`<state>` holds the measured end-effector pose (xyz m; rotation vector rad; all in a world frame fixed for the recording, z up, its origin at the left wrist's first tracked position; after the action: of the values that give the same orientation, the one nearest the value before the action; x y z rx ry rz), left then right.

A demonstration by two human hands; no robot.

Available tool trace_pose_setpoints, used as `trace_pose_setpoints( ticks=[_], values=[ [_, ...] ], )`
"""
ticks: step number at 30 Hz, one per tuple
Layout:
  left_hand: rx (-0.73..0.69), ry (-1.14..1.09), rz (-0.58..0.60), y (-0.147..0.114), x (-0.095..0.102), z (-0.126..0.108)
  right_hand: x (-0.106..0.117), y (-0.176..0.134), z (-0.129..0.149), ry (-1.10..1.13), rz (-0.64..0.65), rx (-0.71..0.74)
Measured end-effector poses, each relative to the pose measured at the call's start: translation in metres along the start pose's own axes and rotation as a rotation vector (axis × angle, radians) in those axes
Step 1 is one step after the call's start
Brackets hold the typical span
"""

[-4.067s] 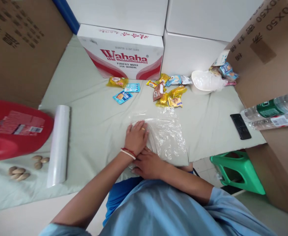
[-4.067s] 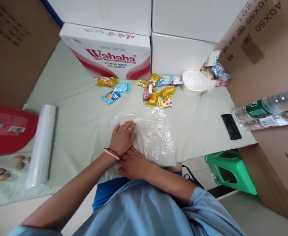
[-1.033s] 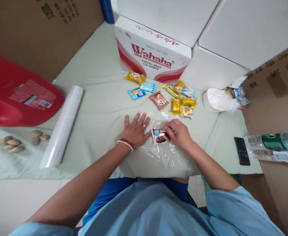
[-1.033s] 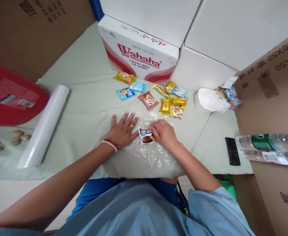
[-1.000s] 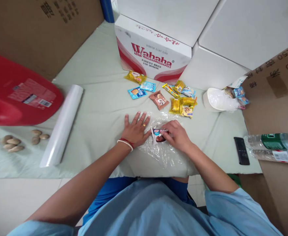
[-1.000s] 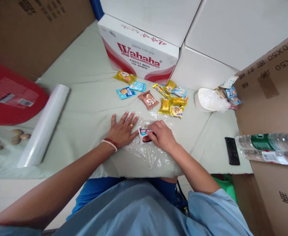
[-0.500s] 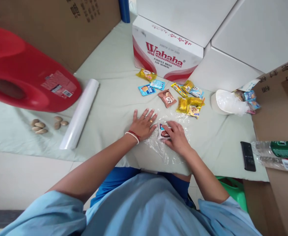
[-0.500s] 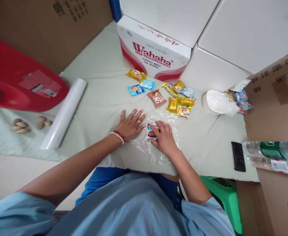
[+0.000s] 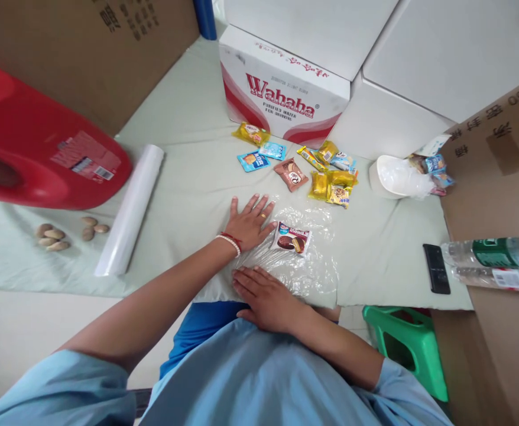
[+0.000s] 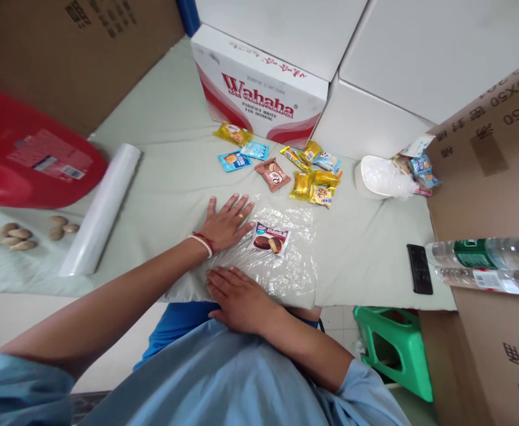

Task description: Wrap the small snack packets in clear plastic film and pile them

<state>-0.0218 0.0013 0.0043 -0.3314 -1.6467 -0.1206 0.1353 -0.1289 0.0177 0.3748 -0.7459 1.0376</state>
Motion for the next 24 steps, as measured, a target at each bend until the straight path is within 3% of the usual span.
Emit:
trace_pose_setpoints(
  ticks=[2, 5, 7, 10, 14, 17, 19, 22, 24],
  values=[
    [0.046, 0.003, 0.001, -0.005, 0.006, -0.002, 0.001, 0.002, -0.007, 0.01, 0.044, 0.054],
    [0.084, 0.059, -0.146, -0.026, 0.018, -0.01, 0.004, 0.003, -0.017, 0.034, 0.044, 0.087],
    [0.019, 0.08, -0.233, -0.043, 0.022, -0.018, 0.005, 0.004, -0.02, 0.054, 0.015, 0.076],
    [-0.083, 0.053, -0.195, -0.062, 0.015, -0.022, 0.005, 0.006, -0.019, 0.1, -0.011, 0.073],
    [0.014, 0.049, -0.086, -0.065, -0.003, -0.011, 0.027, 0.001, -0.016, 0.194, -0.073, 0.123],
    [0.0, 0.111, -0.051, -0.063, -0.01, -0.004, 0.06, -0.006, -0.027, 0.072, -0.311, -0.041],
    [0.001, 0.152, -0.051, -0.063, -0.01, -0.003, 0.08, -0.01, -0.04, -0.079, -0.399, -0.199],
    [0.02, 0.173, -0.06, -0.064, -0.01, -0.005, 0.097, -0.015, -0.063, -0.189, -0.322, -0.35],
    [0.026, 0.165, -0.065, -0.064, -0.009, -0.006, 0.105, -0.019, -0.076, -0.189, -0.274, -0.36]
  ],
)
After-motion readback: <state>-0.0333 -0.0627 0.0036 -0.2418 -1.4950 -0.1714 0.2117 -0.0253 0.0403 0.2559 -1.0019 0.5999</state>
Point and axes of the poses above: each hand's wrist, its own y-axis towards the middle knuckle, its own x-axis out of the back of the hand, z = x × y, the point moved 1 cm from there along y, towards the middle knuckle, and after that the axes turned 13 degrees about y, right-handed, at the moved point
